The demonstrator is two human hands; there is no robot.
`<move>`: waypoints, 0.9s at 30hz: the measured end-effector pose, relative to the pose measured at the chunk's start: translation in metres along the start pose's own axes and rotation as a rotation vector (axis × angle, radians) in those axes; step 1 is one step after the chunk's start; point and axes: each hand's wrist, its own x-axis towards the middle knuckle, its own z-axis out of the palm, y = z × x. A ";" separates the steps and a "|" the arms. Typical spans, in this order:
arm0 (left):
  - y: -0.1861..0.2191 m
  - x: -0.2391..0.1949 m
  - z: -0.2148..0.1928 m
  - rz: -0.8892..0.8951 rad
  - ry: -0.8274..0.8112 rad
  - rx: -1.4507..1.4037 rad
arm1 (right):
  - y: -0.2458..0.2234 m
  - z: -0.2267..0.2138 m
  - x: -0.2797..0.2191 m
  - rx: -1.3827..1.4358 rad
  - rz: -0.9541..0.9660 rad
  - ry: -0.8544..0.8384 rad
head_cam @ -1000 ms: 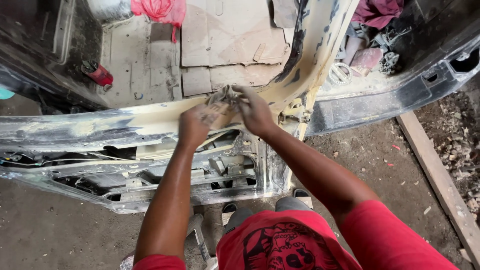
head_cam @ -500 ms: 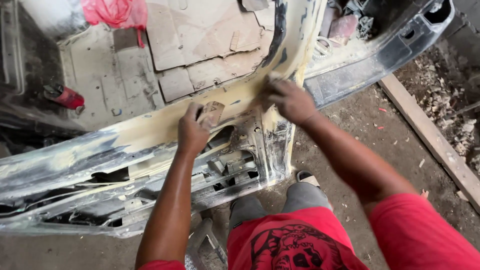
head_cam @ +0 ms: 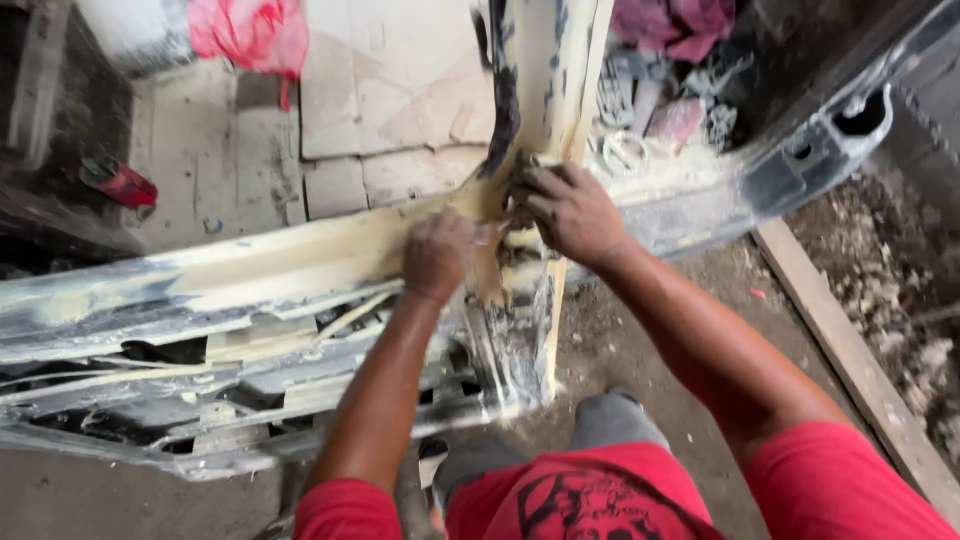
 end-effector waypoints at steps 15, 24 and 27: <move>-0.016 -0.016 0.024 -0.082 -0.089 -0.027 | 0.010 0.013 -0.005 0.095 -0.038 0.185; -0.015 -0.014 0.006 -0.184 -0.158 -0.078 | 0.006 -0.010 -0.004 0.194 -0.055 0.195; -0.015 -0.012 0.008 -0.056 -0.034 0.039 | 0.008 -0.008 -0.006 0.170 -0.053 0.167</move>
